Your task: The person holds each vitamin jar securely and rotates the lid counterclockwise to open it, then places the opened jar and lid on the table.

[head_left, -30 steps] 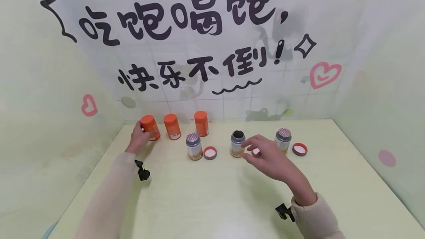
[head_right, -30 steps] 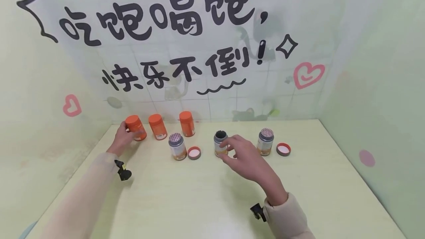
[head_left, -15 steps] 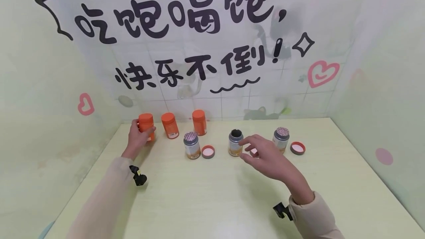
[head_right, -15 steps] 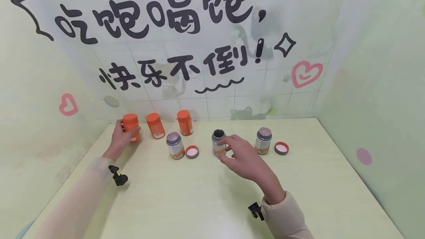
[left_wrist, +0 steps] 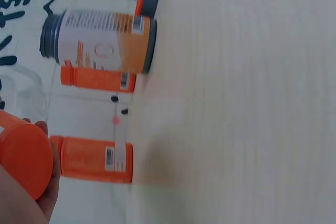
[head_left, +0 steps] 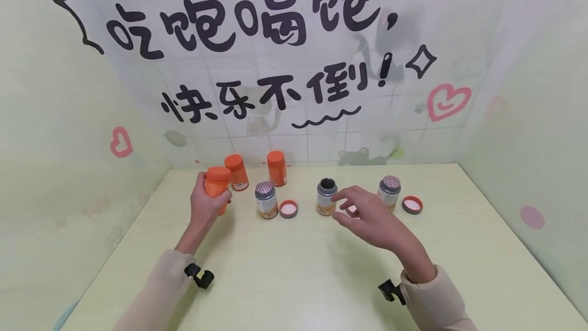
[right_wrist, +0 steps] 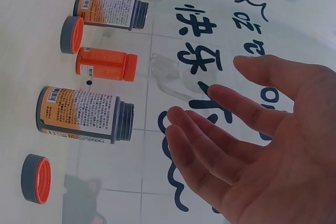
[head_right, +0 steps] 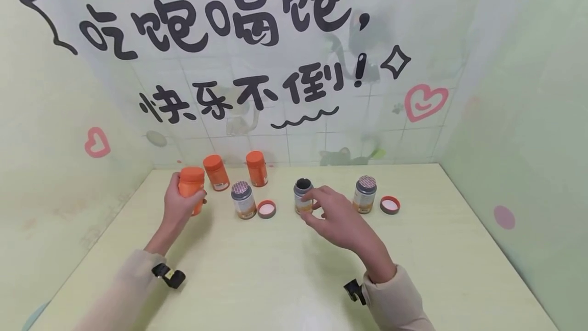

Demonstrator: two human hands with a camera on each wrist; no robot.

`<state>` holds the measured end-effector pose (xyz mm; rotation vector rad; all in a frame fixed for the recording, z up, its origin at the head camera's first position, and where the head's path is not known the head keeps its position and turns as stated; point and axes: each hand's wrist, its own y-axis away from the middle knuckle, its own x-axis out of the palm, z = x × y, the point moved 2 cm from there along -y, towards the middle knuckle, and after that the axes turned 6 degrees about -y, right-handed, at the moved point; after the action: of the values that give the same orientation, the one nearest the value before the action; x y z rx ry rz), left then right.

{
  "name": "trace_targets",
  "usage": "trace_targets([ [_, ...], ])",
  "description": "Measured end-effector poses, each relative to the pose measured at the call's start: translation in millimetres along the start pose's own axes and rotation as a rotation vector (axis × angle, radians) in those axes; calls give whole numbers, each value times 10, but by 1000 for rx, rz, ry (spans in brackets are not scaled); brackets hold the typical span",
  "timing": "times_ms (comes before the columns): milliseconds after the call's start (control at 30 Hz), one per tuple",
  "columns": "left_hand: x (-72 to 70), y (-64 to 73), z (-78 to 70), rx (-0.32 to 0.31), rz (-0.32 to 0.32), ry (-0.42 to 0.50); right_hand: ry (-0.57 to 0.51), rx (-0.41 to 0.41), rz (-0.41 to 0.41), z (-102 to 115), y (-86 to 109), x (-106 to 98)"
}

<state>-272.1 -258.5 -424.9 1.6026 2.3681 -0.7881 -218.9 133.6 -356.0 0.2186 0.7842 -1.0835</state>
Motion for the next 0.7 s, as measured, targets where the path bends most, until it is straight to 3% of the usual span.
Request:
trace_targets([
  [200, 240, 372, -446, 86, 22, 57, 6, -12, 12, 39, 20, 9],
  [300, 395, 533, -613, 124, 92, 83, -15, -23, 24, 53, 20, 37],
  [400, 594, 655, -742, 154, 208, 81, -28, -38, 25, 68, 25, 47],
  [533, 822, 818, -977, 228, 320, 14, -18, -36, 0, 118, 29, 56],
  [700, 1032, 1017, -1209, 393, 340, -209, 4, -9, -22, 212, 43, 117],
])
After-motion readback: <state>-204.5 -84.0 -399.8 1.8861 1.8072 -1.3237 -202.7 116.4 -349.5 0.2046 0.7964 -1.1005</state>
